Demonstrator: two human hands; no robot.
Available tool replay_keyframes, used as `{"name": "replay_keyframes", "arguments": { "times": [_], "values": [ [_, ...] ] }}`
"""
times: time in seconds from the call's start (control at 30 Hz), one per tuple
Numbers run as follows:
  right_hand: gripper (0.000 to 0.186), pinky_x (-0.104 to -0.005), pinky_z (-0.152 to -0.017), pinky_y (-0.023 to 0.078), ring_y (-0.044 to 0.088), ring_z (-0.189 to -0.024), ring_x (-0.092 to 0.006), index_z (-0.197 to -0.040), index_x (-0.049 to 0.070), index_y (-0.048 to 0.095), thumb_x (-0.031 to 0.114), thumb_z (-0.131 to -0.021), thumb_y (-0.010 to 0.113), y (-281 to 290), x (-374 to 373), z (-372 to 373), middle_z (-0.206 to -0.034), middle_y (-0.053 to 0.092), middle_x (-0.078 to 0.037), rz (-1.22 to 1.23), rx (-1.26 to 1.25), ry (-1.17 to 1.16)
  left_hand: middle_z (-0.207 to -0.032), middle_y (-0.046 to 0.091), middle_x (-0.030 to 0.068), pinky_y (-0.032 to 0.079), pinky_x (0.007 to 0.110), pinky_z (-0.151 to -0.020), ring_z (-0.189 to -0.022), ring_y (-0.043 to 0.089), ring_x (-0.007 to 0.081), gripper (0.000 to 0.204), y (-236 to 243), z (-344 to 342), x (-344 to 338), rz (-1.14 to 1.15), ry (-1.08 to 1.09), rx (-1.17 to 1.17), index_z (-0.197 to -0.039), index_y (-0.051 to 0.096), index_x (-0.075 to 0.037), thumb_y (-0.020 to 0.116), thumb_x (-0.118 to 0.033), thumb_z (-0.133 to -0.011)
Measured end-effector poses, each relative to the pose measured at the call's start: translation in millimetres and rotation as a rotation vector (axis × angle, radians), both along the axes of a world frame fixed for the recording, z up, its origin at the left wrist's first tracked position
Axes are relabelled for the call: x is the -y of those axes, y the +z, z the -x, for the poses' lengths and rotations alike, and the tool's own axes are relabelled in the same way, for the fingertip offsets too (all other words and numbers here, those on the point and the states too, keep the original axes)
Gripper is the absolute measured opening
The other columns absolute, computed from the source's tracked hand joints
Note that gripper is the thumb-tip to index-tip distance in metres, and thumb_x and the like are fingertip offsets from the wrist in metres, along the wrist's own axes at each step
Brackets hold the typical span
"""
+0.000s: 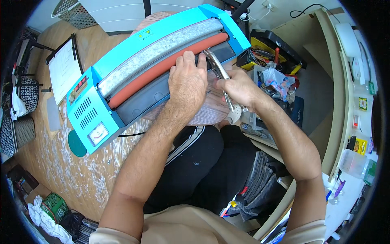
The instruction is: Repairing a laminating machine by adjusting the internal rollers using pliers.
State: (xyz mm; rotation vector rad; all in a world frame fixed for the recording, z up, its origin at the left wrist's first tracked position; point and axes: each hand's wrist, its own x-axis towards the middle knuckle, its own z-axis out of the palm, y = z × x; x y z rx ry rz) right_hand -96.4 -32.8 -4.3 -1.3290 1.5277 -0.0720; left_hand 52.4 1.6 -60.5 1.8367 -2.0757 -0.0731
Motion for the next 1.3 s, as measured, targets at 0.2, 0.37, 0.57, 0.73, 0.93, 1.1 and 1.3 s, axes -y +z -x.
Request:
{"name": "replay_keyframes", "arguments": {
  "times": [0.2,0.37,0.57,0.73,0.93,1.1,1.3],
  "values": [
    [0.013,-0.0234,-0.045,0.042,0.056,-0.054,-0.014,-0.083,0.0,0.064,0.011,-0.081,0.057,-3.5,-3.0,-3.8,-0.069,0.06,-0.007,-0.222,0.131,-0.134,-0.099,0.049,0.0165,0.051,0.042,-0.077,-0.088,0.056,0.0306,0.051,-4.3,-0.9,-3.4,-0.021,0.01,-0.05,-0.125,0.057,0.001,0.067,0.0,-0.076],
    [0.016,-0.0222,-0.046,0.042,0.058,-0.058,-0.0133,-0.089,-0.001,0.064,0.01,-0.081,0.056,-2.8,-18.5,-1.7,-0.071,0.06,-0.007,-0.195,0.131,-0.151,-0.099,0.052,0.0152,0.05,0.039,-0.077,-0.088,0.057,0.0276,0.033,-7.7,0.7,-5.2,0.084,0.005,-0.062,-0.112,0.057,0.003,0.063,-0.005,-0.081],
    [0.018,-0.0221,-0.05,0.044,0.059,-0.061,-0.0127,-0.099,-0.001,0.063,0.009,-0.085,0.056,1.4,-41.7,15.5,-0.073,0.061,-0.008,-0.121,0.118,-0.085,-0.098,0.053,0.0144,0.05,0.039,-0.078,-0.087,0.057,0.0278,0.03,-9.8,0.3,-6.9,0.124,0.027,-0.039,-0.11,0.058,0.001,0.063,-0.005,-0.081],
    [0.022,-0.0237,-0.055,0.046,0.059,-0.062,-0.0132,-0.108,-0.002,0.061,0.007,-0.089,0.057,-9.2,-63.6,27.0,-0.077,0.062,-0.007,-0.132,0.19,-0.224,-0.096,0.053,0.0143,0.05,0.04,-0.077,-0.085,0.057,0.0291,0.027,-9.6,-8.5,-22.3,0.13,-0.024,-0.085,-0.107,0.058,-0.001,0.064,-0.006,-0.081],
    [0.027,-0.0265,-0.061,0.048,0.059,-0.067,-0.0145,-0.115,-0.002,0.059,0.007,-0.09,0.06,-27.1,-98.4,51.7,-0.086,0.062,-0.008,-0.143,0.204,-0.303,-0.094,0.053,0.0158,0.05,0.04,-0.078,-0.085,0.058,0.032,0.022,-20.5,-5.2,-81.8,-0.03,-0.206,-0.173,-0.104,0.059,-0.002,0.066,-0.01,-0.086],
    [0.032,-0.0301,-0.068,0.049,0.059,-0.078,-0.0171,-0.118,0.0,0.059,0.006,-0.087,0.063,-55.6,-116.8,50.0,-0.096,0.061,-0.01,0.186,0.037,-0.243,-0.092,0.056,0.014,0.051,0.037,-0.073,-0.081,0.058,0.0275,0.016,-51.7,-13.5,-98.7,-0.106,-0.084,0.023,-0.098,0.06,-0.003,0.066,-0.01,-0.086],
    [0.039,-0.0352,-0.076,0.049,0.058,-0.089,-0.0224,-0.121,0.003,0.059,0.006,-0.083,0.069,-70.2,-119.3,34.1,-0.105,0.059,-0.011,0.643,-0.33,-0.033,-0.082,0.059,0.0094,0.05,0.031,-0.064,-0.069,0.056,0.0186,0.011,12.8,-29.9,-95.9,-0.394,0.137,-0.514,-0.094,0.062,0.0,0.067,-0.005,-0.086]
  ]
}}
